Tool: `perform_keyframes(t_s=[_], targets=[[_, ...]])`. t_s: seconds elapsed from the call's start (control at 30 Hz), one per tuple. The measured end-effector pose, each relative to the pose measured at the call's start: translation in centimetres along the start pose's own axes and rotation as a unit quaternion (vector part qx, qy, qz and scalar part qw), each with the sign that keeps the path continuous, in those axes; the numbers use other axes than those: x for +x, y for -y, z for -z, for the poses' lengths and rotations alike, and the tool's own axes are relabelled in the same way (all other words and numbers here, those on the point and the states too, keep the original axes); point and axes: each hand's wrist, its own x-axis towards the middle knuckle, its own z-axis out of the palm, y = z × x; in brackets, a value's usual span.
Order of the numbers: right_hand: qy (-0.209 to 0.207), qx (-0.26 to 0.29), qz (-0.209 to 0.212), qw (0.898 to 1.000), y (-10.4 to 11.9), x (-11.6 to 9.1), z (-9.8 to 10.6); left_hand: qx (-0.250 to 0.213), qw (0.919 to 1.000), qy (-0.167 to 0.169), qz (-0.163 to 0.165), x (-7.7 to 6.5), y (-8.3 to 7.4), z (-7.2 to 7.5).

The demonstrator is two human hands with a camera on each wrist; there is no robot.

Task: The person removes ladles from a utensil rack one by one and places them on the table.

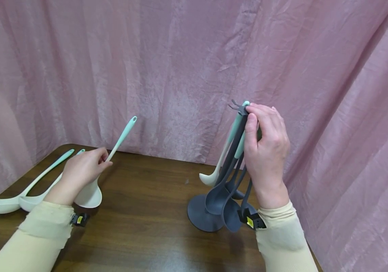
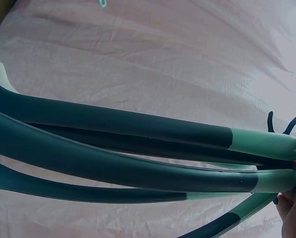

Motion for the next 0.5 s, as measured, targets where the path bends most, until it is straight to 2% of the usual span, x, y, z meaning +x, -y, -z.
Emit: perform_keyframes(t_s=[0.27, 0.5], targets=[[0.001, 0.000, -0.003, 1.000, 0.0, 0.0, 0.0, 0.011, 0.9999, -0.004, 0.010, -0.1, 1.0, 0.1], [0.000, 0.002, -0.002, 1.000, 0.0, -0.1, 0.0, 0.020, 0.9990, 0.019, 0.037, 0.0, 2.0, -0.2]])
